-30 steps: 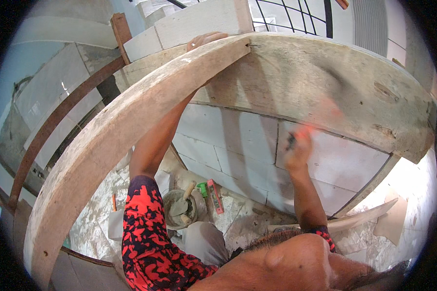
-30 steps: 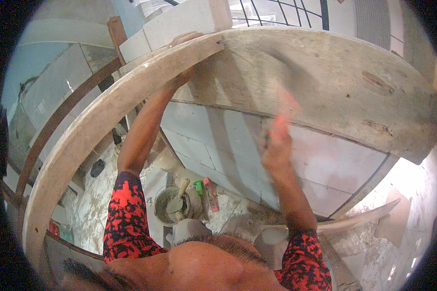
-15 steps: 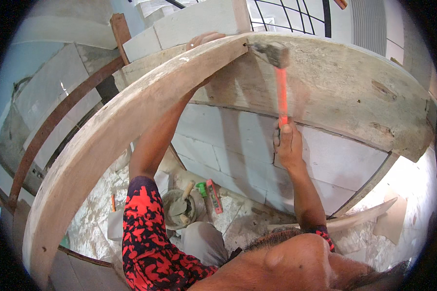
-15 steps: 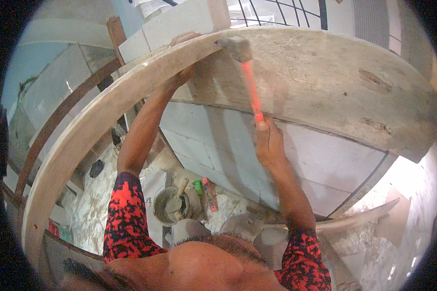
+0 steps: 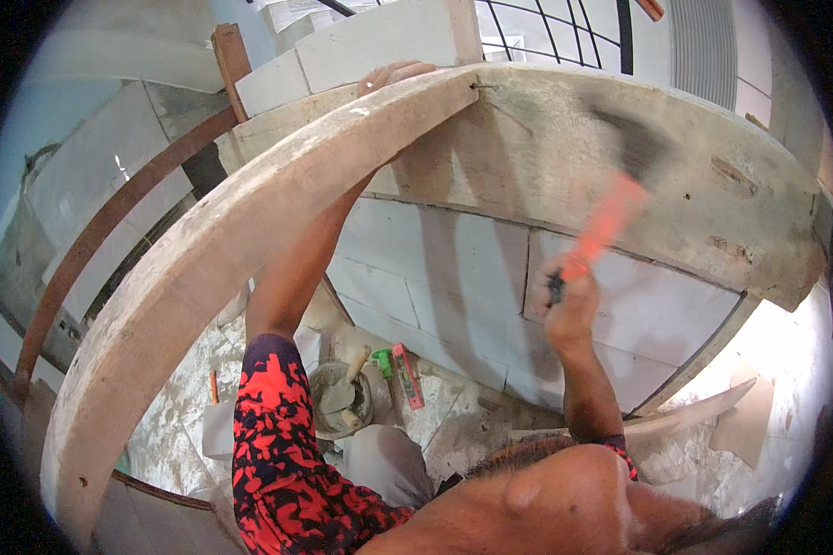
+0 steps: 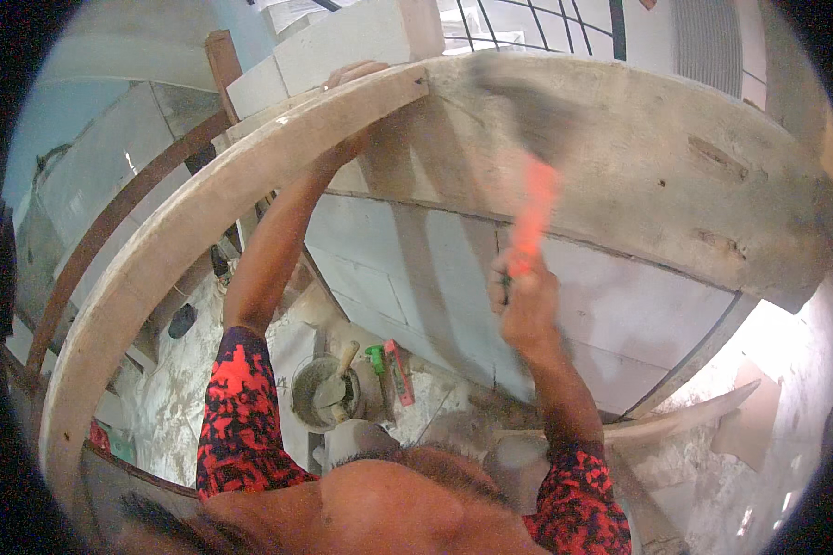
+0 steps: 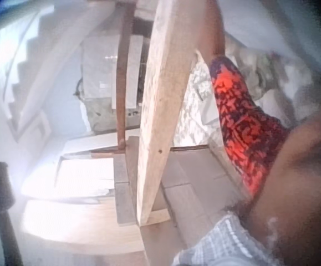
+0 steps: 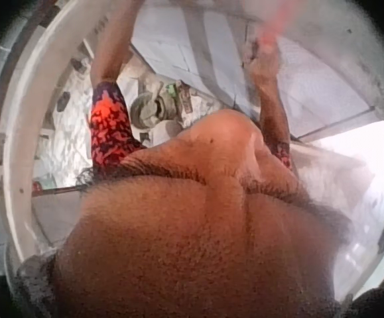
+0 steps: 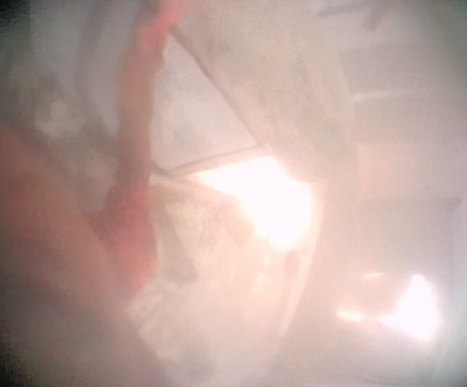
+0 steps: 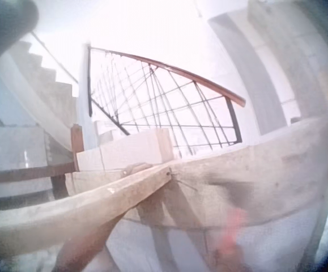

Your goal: The person uses a hammer to drive nails into a wooden frame and small wooden blocks to secure them against a white brick wall.

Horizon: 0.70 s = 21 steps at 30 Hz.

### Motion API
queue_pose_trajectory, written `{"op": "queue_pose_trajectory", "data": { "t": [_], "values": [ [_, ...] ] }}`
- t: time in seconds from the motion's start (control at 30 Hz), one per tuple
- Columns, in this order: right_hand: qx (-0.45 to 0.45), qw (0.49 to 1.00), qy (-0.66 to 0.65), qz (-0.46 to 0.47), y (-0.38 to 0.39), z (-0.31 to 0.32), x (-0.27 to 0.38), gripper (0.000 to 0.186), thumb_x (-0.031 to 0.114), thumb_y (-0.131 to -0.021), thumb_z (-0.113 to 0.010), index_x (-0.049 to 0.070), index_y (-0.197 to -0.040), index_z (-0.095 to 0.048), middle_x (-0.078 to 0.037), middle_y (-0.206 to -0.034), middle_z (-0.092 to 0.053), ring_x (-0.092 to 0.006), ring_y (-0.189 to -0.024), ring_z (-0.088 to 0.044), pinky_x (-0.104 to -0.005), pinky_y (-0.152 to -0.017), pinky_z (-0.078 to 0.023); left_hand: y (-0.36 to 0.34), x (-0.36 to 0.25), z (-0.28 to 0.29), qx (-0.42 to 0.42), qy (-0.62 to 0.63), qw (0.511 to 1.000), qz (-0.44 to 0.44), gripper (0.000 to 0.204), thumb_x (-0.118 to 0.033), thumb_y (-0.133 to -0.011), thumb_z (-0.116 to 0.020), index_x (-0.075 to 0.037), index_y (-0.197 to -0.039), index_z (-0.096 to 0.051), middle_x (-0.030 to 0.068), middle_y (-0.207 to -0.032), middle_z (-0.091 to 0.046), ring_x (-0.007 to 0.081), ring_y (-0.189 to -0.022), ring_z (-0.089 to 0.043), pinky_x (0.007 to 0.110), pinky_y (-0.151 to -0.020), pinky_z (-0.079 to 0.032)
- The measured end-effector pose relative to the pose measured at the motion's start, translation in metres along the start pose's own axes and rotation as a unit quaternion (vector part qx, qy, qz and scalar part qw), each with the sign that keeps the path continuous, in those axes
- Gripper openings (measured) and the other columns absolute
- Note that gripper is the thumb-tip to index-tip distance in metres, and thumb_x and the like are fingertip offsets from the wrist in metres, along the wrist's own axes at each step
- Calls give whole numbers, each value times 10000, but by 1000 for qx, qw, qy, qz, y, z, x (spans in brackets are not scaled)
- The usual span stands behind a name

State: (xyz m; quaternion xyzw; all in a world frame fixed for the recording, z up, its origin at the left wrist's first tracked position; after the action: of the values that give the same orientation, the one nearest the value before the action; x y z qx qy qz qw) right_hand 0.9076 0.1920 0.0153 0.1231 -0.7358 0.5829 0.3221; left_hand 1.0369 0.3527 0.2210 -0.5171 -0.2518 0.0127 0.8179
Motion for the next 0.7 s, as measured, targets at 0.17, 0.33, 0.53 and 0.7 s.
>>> {"op": "queue_pose_trajectory", "data": {
  "t": [0.17,0.33,0.53,0.7],
  "values": [
    [-66,935,-245,246,6,15,62,334,332,-881,-469,17,-778,-508,-95,-598,-489,-221,-478,-443,-348,-427,-323,-1,2,-2,-20,30,999,-13,285,-105,-812,-586,-101,-1096,-562,69,-1122,-562,260,-1083,-494,376,-948,-376],
    [-52,996,47,-63,-15,5,-5,384,416,-875,-493,53,-754,-485,-51,-596,-481,-176,-466,-430,-309,-445,-358,-1,1,1,-2,-21,1000,-23,273,-110,-828,-569,-97,-1100,-556,71,-1123,-561,255,-1080,-494,374,-945,-374],
    [-61,926,-268,259,5,14,88,405,461,-926,-373,75,-878,-487,-54,-631,-471,-175,-475,-423,-301,-439,-360,-2,0,1,-8,40,999,-26,257,-107,-830,-558,-87,-1086,-555,73,-1118,-561,258,-1077,-494,378,-938,-374],
    [-58,989,133,-1,-3,1,7,482,541,-880,-409,70,-866,-506,-51,-588,-473,-188,-453,-422,-309,-429,-343,-2,-5,5,-40,32,997,-50,248,-89,-827,-554,-76,-1074,-560,78,-1113,-565,263,-1072,-496,381,-938,-373]
  ]
}}
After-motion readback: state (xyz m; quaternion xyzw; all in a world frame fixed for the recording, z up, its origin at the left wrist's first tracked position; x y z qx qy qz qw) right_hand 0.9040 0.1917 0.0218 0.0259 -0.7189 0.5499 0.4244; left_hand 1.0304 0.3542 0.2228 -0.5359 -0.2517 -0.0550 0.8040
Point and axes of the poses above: each hand's wrist, its own y-axis away from the middle knuckle, its own z-axis out of the back of the hand, x = y × z, the point moved 9 cm from there along -y, towards the middle knuckle
